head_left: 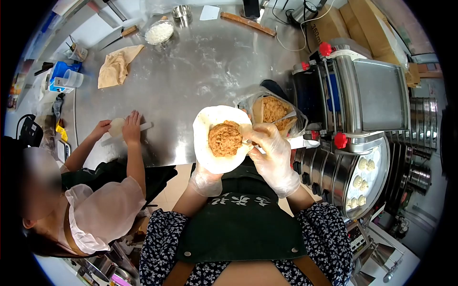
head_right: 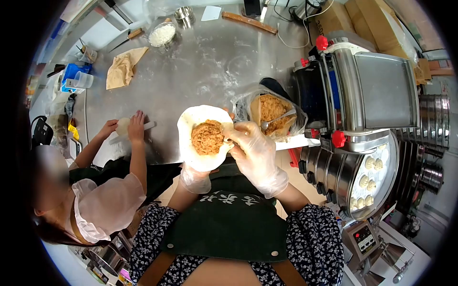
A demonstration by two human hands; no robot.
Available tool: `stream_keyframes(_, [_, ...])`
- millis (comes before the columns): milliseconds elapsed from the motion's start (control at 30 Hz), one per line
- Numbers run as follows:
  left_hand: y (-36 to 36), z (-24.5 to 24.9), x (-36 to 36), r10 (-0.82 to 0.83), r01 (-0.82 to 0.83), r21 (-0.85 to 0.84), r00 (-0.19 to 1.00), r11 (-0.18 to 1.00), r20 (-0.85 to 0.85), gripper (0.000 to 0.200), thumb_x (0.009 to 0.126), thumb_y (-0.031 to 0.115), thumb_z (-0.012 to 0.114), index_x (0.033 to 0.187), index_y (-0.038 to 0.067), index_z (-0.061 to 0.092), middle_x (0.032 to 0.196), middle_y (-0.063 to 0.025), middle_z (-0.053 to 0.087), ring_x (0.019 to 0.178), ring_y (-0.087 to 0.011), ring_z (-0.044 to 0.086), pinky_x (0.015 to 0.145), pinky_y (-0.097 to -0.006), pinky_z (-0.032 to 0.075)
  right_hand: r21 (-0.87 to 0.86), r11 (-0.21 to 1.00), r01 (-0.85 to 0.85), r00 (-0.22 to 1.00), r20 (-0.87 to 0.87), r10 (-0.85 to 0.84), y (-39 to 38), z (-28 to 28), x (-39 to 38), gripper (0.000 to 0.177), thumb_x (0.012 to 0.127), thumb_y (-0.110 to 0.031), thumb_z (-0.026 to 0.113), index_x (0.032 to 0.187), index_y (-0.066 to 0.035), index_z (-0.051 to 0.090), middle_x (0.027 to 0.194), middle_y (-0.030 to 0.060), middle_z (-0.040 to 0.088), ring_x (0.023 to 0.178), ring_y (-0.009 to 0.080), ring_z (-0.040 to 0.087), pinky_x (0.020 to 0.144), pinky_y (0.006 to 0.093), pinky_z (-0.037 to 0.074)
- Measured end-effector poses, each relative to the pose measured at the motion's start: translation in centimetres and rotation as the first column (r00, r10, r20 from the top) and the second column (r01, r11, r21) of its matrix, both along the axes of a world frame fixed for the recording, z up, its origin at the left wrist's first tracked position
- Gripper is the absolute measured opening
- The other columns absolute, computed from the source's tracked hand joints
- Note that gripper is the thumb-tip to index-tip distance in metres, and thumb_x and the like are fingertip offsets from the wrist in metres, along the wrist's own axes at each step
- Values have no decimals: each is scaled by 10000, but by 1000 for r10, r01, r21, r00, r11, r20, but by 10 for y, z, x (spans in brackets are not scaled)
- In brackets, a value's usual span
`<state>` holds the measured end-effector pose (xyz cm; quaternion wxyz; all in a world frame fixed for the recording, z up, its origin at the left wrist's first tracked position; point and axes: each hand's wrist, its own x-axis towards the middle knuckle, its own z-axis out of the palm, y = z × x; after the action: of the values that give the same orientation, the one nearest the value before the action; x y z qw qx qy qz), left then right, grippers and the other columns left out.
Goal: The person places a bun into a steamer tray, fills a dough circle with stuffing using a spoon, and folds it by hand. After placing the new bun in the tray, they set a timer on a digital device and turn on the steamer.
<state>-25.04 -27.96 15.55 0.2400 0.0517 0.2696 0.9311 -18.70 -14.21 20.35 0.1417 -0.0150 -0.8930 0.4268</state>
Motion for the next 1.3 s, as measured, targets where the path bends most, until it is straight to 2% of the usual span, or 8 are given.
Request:
stream_keyframes(33, [0,-4,5,-114,44,219,940,975,321,644,839,206,759,1353,17,421,1306,-233,532,1186,-333,569,984,-419,518,-9,1000,5,1000,-29,-5,0,-1,1,341,725,77,719,1032,-66,675,1013,98,638,837,226,675,709,300,548])
stream_keyframes(100, [-5,-11,-1,-122,91,-263,987,961,-106,737,842,383,730,1393,24,397,1343,-255,503,1211,-355,549,983,-443,516,-16,1000,12,996,-85,-14,1,-7,3,367,694,58,739,1026,-88,678,987,77,652,797,230,673,674,317,542])
stream_keyframes(167, [-11,-23,-5,-199,171,-248,976,954,-91,845,822,543,690,1417,29,381,1371,-267,480,1242,-371,522,992,-471,505,-50,999,4,995,-96,-9,2,-8,4,353,697,68,738,1011,-79,674,972,76,664,799,222,677,670,312,543])
stream_keyframes(233, [-14,-28,-8,-343,248,309,889,918,304,959,777,687,637,1425,31,374,1389,-270,462,1280,-381,487,1011,-505,486,-113,993,-18,998,-59,11,4,-8,7,298,732,106,715,989,-36,662,968,95,675,843,202,686,697,287,552])
stream_keyframes(367, [-32,3,-6,-449,418,166,845,893,290,1089,725,803,529,1441,5,337,1379,-174,490,1263,-281,507,1045,-470,451,-211,977,-13,1000,-10,11,5,-16,11,325,752,123,701,1027,-42,647,958,84,690,821,172,685,686,278,553])
stream_keyframes(700, [-25,12,3,-138,260,-316,923,912,360,578,790,56,736,1313,19,492,1216,-103,617,1111,-205,617,948,-336,519,-154,987,-40,998,-43,33,4,-15,5,455,722,93,685,1124,-116,634,894,66,652,705,215,654,619,322,530])
stream_keyframes(867, [-21,21,1,-98,232,-363,931,903,351,469,818,-1,715,1255,-19,543,1147,-99,649,1031,-183,649,885,-313,547,-33,998,54,992,114,-50,3,4,-1,431,721,26,709,1124,-104,630,1074,89,612,758,240,662,670,341,541])
stream_keyframes(1300, [-16,23,-5,-210,339,-389,918,857,337,461,833,23,710,1255,-38,535,1138,-102,646,1020,-169,647,886,-300,539,40,998,-46,992,-118,51,11,-7,4,482,706,52,695,1145,-128,608,936,54,654,727,261,645,627,362,524])
